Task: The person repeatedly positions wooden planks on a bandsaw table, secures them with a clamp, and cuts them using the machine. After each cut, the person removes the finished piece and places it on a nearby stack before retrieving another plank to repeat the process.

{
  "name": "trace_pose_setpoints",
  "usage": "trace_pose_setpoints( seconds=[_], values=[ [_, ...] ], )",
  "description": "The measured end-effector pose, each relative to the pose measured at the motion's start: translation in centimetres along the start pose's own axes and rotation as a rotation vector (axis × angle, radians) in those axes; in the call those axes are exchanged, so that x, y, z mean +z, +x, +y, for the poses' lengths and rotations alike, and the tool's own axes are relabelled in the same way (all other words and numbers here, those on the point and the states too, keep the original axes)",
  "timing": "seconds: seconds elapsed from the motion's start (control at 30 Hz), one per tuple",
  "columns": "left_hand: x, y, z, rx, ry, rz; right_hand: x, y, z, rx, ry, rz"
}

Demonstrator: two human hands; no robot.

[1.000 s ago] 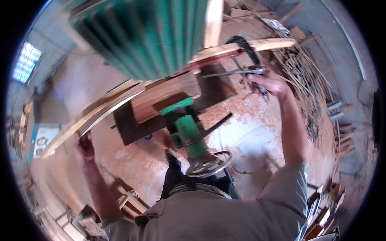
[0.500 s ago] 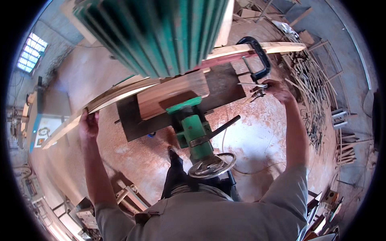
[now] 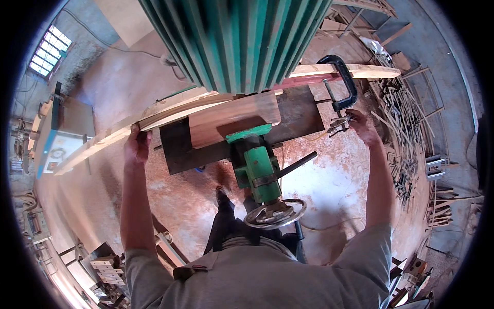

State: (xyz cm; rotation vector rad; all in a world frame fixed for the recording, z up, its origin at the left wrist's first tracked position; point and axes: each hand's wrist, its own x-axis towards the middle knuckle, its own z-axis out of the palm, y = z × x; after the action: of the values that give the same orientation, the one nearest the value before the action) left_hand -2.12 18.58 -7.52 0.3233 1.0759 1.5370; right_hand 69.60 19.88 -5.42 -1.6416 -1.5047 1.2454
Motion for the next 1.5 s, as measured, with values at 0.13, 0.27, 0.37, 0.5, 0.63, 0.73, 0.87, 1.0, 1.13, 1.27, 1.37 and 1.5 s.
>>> trace_pose_setpoints(
  seconds=[0.13,0.27,0.37,0.5,0.63,0.73,0.87,1.0,1.13,1.27,1.37,1.5],
  values=[
    [1.9,-0.2,-2.1,0.008,0.038,0.054,0.6,-0.5,-0.5,0.042,-0.004,0.053],
    [1.6,1.1,-3.3,-0.025,0.087,0.048,-1.2,-1.8,1.6,-0.165,0.181,0.199],
    [1.0,1.1,-3.7,-0.031,0.125,0.128,1.2,-3.9,-3.3,-0.212,0.194,0.511],
    [1.0,1.1,-4.2,-0.020,0.093,0.125,6.4,-8.5,-7.6,-0.151,0.295,0.605],
    [2.6,0.4,-4.7,-0.023,0.087,0.172,14.4,-10.5,-5.9,0.060,0.773,0.575],
    [1.9,1.0,-4.6,-0.041,0.109,0.145,20.0,-9.8,-4.3,0.261,1.177,0.408],
    [1.3,1.0,-4.5,-0.069,0.153,0.113,22.7,-8.5,-8.4,0.276,1.409,0.338],
    [2.1,0.3,-4.3,-0.031,0.096,0.124,22.2,-8.4,-10.1,0.155,1.401,0.373],
    [1.9,0.3,-4.3,-0.040,0.122,0.123,25.0,-9.8,-19.4,-0.155,0.881,0.197],
    [2.3,0.4,-4.5,-0.057,0.125,0.102,36.2,-9.3,-26.0,-0.567,-0.564,-0.194],
    [2.4,-0.1,-4.5,-0.028,0.123,0.139,36.4,-8.1,-27.2,-0.259,-0.524,-0.487],
    [3.1,-1.0,-4.7,0.012,0.121,0.140,38.1,-7.5,-26.1,-0.151,-0.703,-0.611]
  ],
)
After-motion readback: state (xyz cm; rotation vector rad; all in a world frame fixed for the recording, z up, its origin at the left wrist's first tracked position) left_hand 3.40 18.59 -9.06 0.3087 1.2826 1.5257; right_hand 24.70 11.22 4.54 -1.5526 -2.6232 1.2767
